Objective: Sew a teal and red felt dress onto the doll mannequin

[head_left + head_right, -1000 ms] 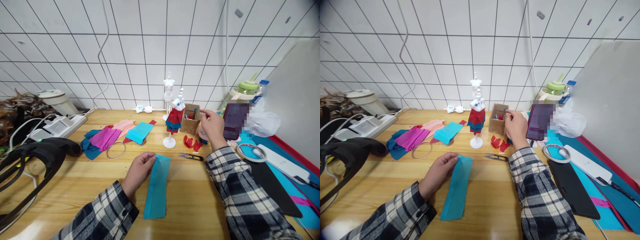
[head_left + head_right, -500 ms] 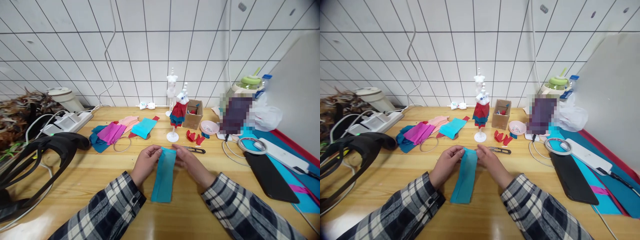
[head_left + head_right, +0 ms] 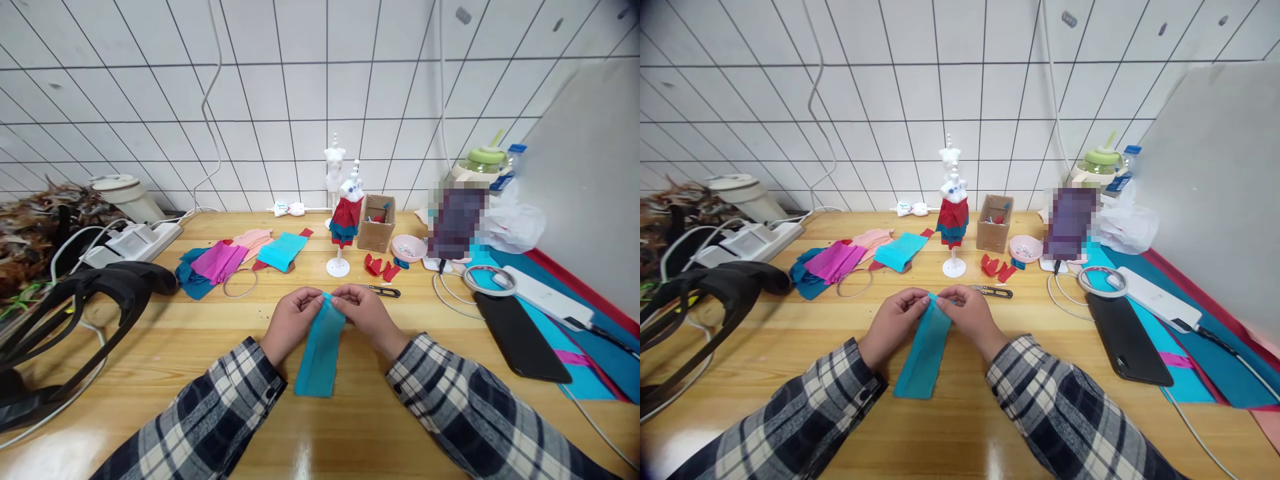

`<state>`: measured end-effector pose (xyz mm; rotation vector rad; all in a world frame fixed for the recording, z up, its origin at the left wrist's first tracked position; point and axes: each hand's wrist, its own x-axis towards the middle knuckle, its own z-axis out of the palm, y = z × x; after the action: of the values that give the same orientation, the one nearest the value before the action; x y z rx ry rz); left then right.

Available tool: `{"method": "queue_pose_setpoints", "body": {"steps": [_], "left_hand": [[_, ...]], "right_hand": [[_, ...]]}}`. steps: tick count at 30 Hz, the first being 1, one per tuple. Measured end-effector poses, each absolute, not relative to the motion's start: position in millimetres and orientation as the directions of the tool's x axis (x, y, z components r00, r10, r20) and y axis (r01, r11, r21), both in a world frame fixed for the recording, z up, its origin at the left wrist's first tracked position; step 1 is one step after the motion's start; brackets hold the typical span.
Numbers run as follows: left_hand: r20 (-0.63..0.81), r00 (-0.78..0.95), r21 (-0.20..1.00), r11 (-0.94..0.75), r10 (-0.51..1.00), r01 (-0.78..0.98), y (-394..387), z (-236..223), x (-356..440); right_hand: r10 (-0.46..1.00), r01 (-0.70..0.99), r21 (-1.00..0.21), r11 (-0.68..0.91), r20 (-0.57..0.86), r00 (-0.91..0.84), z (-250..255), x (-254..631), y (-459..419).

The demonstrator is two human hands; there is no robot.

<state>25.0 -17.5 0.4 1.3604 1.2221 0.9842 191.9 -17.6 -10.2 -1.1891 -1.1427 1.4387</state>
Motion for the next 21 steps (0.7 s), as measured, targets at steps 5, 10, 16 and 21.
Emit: {"method": "queue_pose_setpoints", "body": {"steps": [5, 10, 16, 21], "left_hand": [[-0.118, 0.164, 0.979, 0.087, 0.979, 0.184, -16.1, -2.8, 25.3], [-0.116, 0.168, 0.991, 0.101, 0.979, 0.091, -13.3, 0.3, 22.1], [-0.109, 0.223, 0.978, 0.065, 0.969, 0.196, -12.6, 3.3, 20.4], [-0.122, 0.199, 0.962, 0.066, 0.972, 0.265, -12.6, 2.0, 20.8]], "right_hand": [[0.999, 0.061, -0.998, -0.013, -0.016, -0.041, -14.7, 195.9, -12.7], [0.999, 0.121, -0.993, 0.014, 0.008, -0.048, -12.1, 200.3, -11.2], [0.989, 0.108, -0.994, 0.018, 0.002, -0.148, -13.6, 195.7, -13.9], [0.984, 0.058, -0.998, -0.01, -0.02, -0.176, -10.9, 200.4, -13.8]]}}
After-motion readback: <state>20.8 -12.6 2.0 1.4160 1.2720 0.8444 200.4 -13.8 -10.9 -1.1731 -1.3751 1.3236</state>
